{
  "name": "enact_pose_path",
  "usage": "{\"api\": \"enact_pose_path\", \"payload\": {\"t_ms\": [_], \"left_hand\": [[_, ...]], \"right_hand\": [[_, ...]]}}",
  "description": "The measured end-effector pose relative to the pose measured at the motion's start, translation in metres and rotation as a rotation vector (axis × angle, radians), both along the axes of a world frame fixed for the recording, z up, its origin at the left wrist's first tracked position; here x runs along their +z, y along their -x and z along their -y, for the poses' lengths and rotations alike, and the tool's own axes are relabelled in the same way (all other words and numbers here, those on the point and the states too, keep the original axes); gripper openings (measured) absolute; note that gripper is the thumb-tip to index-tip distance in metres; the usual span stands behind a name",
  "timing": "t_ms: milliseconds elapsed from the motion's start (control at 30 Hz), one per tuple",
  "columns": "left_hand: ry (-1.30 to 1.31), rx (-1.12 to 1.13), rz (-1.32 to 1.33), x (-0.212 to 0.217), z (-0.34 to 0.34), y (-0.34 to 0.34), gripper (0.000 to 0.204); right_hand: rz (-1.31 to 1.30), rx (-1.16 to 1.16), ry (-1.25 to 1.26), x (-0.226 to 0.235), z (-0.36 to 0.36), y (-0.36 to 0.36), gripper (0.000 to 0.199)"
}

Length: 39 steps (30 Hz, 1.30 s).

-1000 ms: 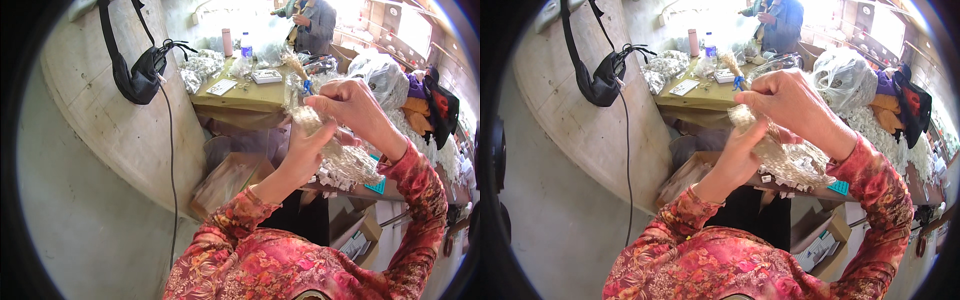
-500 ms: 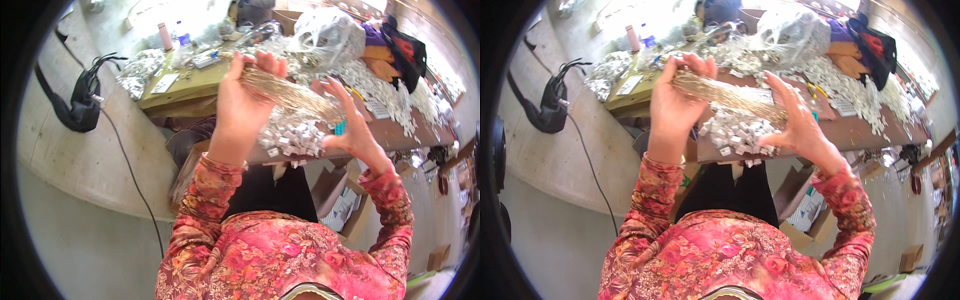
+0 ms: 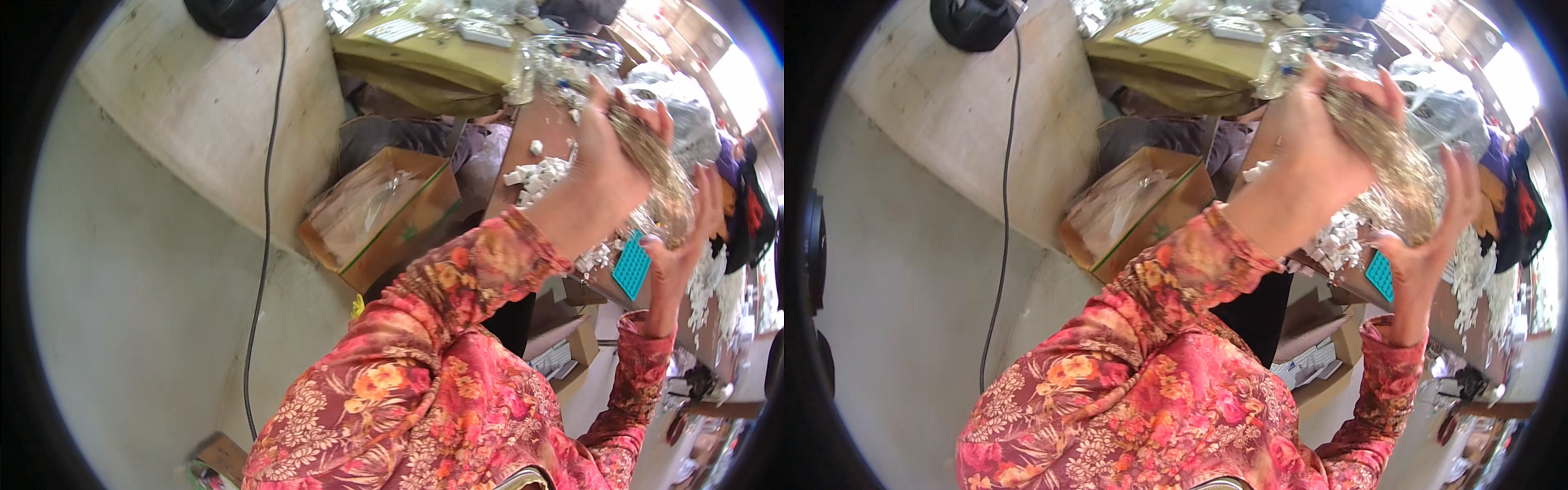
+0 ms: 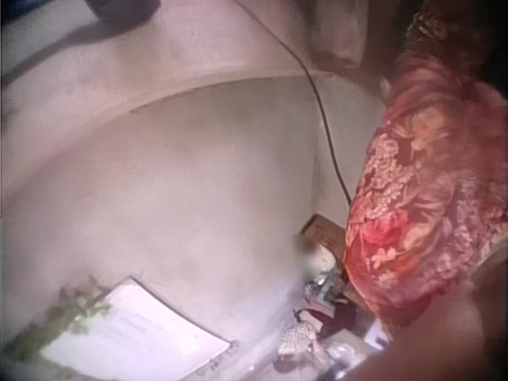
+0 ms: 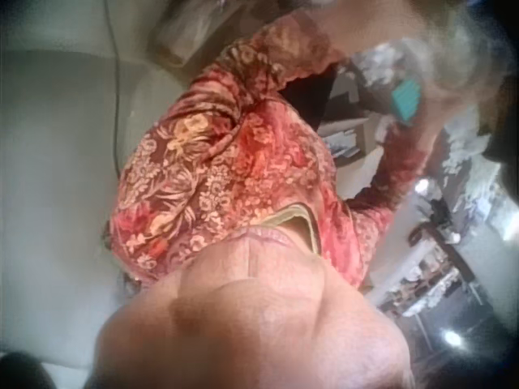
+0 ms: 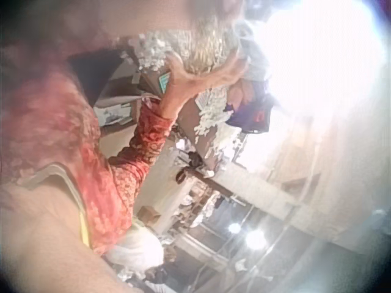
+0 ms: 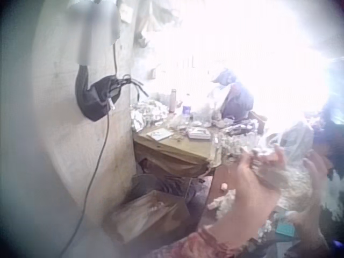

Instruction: The person inserts small white plastic LED modules into a string of copper wires, then connects a battery pack to test the lights. After confirming the lights work, the person coils the string and places it into a plastic bag.

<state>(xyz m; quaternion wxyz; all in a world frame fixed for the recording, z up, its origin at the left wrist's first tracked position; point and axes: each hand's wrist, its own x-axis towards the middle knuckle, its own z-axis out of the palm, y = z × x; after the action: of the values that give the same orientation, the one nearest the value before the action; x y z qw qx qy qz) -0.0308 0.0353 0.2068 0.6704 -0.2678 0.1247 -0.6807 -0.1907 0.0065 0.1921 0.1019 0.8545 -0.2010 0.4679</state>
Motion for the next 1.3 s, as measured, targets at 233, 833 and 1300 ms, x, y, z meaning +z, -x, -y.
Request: {"api": "enact_pose_path", "payload": {"t_ms": [233, 833, 1300], "left_hand": [[0.031, 0.062, -0.125, 0.002, -0.003, 0.009, 0.038], [0.349, 0.193, 0.645, -0.083, -0.046, -0.017, 0.092], [-0.28, 0.237, 0.971, -0.255, -0.155, -0.135, 0.045]], "right_hand": [[0.109, 0.176, -0.371, -0.011, -0.004, -0.01, 0.094], [0.29, 0.547, -1.357, 0.067, 0.099, -0.021, 0.033], [0.08, 0.605, -1.369, 0.103, 0.048, -0.028, 0.034]]}}
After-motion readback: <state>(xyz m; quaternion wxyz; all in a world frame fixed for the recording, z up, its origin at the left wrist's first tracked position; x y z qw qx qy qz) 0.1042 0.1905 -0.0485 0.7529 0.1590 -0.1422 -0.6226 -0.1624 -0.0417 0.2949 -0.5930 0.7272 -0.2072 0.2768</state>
